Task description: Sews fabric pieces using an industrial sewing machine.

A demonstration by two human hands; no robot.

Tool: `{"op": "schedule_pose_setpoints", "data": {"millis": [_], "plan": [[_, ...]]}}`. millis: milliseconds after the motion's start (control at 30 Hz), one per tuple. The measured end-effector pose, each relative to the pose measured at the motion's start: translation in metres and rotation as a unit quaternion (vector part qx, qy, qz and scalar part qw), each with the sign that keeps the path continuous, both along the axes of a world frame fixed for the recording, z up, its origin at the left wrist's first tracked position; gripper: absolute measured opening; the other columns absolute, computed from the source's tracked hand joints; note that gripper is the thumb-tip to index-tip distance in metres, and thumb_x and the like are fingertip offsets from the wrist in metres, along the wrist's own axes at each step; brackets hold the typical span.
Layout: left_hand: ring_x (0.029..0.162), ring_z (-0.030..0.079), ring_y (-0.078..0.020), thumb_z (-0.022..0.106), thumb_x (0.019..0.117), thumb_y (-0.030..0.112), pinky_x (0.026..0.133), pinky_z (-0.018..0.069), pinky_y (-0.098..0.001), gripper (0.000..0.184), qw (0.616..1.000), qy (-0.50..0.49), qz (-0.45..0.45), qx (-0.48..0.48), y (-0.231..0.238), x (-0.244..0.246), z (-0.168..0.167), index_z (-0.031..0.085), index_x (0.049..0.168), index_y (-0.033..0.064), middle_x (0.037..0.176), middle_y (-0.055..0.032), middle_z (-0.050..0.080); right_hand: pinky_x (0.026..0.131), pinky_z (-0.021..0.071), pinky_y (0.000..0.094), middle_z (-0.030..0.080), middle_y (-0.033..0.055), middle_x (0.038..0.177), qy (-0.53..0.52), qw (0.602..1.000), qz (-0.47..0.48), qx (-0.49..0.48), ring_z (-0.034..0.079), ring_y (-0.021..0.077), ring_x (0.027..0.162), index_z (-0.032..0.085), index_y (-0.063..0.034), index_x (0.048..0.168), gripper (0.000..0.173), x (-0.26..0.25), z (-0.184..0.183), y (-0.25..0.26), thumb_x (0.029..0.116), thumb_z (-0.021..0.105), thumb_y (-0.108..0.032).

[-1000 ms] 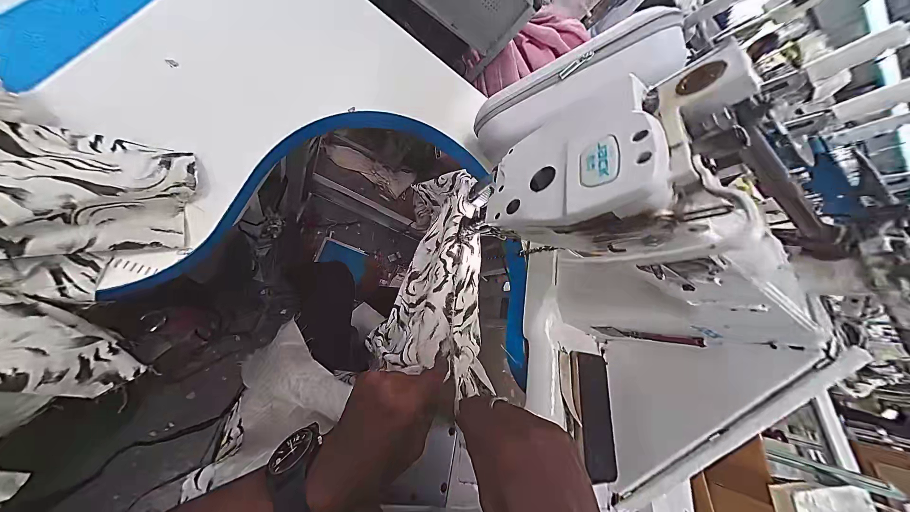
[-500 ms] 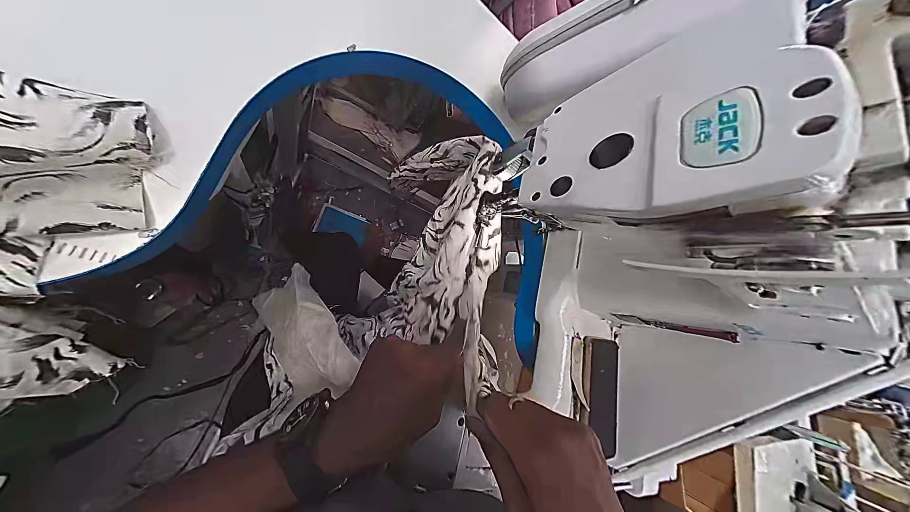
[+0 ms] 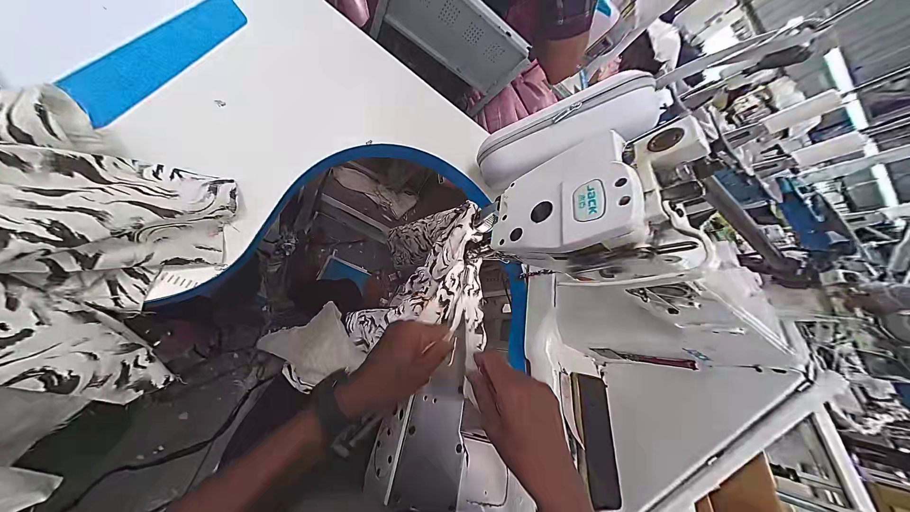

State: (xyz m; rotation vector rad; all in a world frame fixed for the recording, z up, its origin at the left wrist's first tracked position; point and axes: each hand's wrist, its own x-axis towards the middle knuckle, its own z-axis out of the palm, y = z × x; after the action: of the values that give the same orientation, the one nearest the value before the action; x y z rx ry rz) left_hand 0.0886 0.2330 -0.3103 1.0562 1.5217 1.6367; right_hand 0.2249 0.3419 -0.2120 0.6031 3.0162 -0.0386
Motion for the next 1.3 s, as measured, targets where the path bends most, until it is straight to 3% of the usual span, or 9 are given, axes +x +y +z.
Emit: {"op": "schedule_pose_setpoints", "data": {"millis": [133,200,300,533,767,900,1000,1067,1300], "plan": [[0.065,0.067,-0.0249,0.055,0.1028,0.021,0.063,0.0540,-0.0473,0.031,0.982,0.152,0.104,-0.050,-0.042,-0.009,-0.020,0.074,0.093,-0.0008,0.072,-0.0132,0.068,0.076,0.0505,0.0647,0.070,0.0264,0.085,-0.208,0.957,-0.112,-0.167,0.069,0.0463,0.084,0.071,0.0073,0.094,0.025,0.049,-0.028,0.044,0.0947,0.067,-0.018],[0.066,0.067,-0.0260,0.053,0.1030,0.019,0.062,0.0530,-0.0491,0.030,0.967,0.232,0.091,-0.042,-0.049,-0.020,-0.012,0.075,0.094,0.0015,0.073,-0.0126,0.069,0.078,0.0511,0.0603,0.066,0.0209,0.072,-0.112,0.976,0.000,-0.187,0.068,0.0389,0.074,0.069,0.0062,0.078,0.024,0.077,-0.034,0.056,0.0893,0.069,-0.015],[0.044,0.059,-0.0237,0.055,0.0964,0.015,0.041,0.0463,-0.0420,0.022,0.927,0.352,0.133,-0.004,-0.033,0.028,0.016,0.073,0.087,0.0049,0.053,-0.0062,0.056,0.094,0.0482,0.0611,0.070,0.0141,0.070,-0.029,0.978,0.175,-0.111,0.071,0.0332,0.070,0.073,-0.0010,0.078,0.018,0.067,0.038,0.001,0.0914,0.065,-0.009],[0.043,0.054,-0.0202,0.052,0.0989,0.014,0.044,0.0424,-0.0374,0.030,0.956,0.214,0.200,0.009,0.003,0.053,0.001,0.077,0.106,-0.0009,0.051,-0.0069,0.056,0.047,0.0474,0.0431,0.061,0.0096,0.056,-0.070,0.982,0.154,-0.089,0.064,0.0287,0.051,0.069,-0.0052,0.079,0.020,0.044,0.025,-0.040,0.0931,0.060,-0.016],[0.040,0.056,-0.0266,0.051,0.0945,0.015,0.040,0.0453,-0.0437,0.030,0.951,0.251,0.163,-0.073,-0.007,0.046,0.016,0.076,0.106,0.0015,0.047,-0.0070,0.051,0.043,0.0479,0.0455,0.063,0.0126,0.059,-0.056,0.992,0.057,-0.096,0.065,0.0309,0.049,0.072,-0.0011,0.092,0.016,0.020,0.029,-0.036,0.0938,0.062,-0.014],[0.044,0.057,-0.0289,0.054,0.0942,0.013,0.044,0.0440,-0.0453,0.028,0.960,0.251,0.099,-0.078,-0.008,0.032,0.013,0.076,0.110,0.0053,0.050,-0.0079,0.053,0.041,0.0450,0.0421,0.061,0.0104,0.056,-0.049,0.995,0.048,-0.065,0.062,0.0272,0.047,0.071,-0.0020,0.083,0.018,0.017,0.027,-0.036,0.0889,0.067,-0.018],[0.045,0.058,-0.0287,0.057,0.0933,0.014,0.042,0.0422,-0.0442,0.019,0.953,0.276,0.097,-0.081,-0.010,0.032,0.018,0.074,0.090,0.0073,0.050,-0.0071,0.052,0.043,0.0458,0.0411,0.060,0.0106,0.057,-0.047,0.994,0.083,-0.059,0.062,0.0266,0.050,0.070,-0.0027,0.074,0.012,0.019,0.031,-0.036,0.0814,0.068,-0.012],[0.044,0.057,-0.0292,0.063,0.0888,0.011,0.041,0.0419,-0.0446,0.012,0.953,0.275,0.102,-0.070,-0.012,0.033,0.017,0.069,0.080,0.0059,0.050,-0.0079,0.051,0.048,0.0474,0.0383,0.061,0.0095,0.058,-0.033,0.993,0.103,-0.044,0.063,0.0251,0.053,0.070,-0.0051,0.073,0.016,0.019,0.029,-0.039,0.0869,0.065,-0.012],[0.048,0.059,-0.0288,0.060,0.0906,0.013,0.046,0.0421,-0.0458,0.023,0.970,0.230,0.062,-0.051,-0.018,0.024,0.016,0.063,0.070,0.0037,0.052,-0.0102,0.053,0.037,0.0379,0.0337,0.050,0.0033,0.047,-0.004,0.990,0.131,0.045,0.055,0.0203,0.040,0.067,-0.0091,0.074,0.023,0.013,0.016,-0.038,0.0929,0.057,-0.020]]}}
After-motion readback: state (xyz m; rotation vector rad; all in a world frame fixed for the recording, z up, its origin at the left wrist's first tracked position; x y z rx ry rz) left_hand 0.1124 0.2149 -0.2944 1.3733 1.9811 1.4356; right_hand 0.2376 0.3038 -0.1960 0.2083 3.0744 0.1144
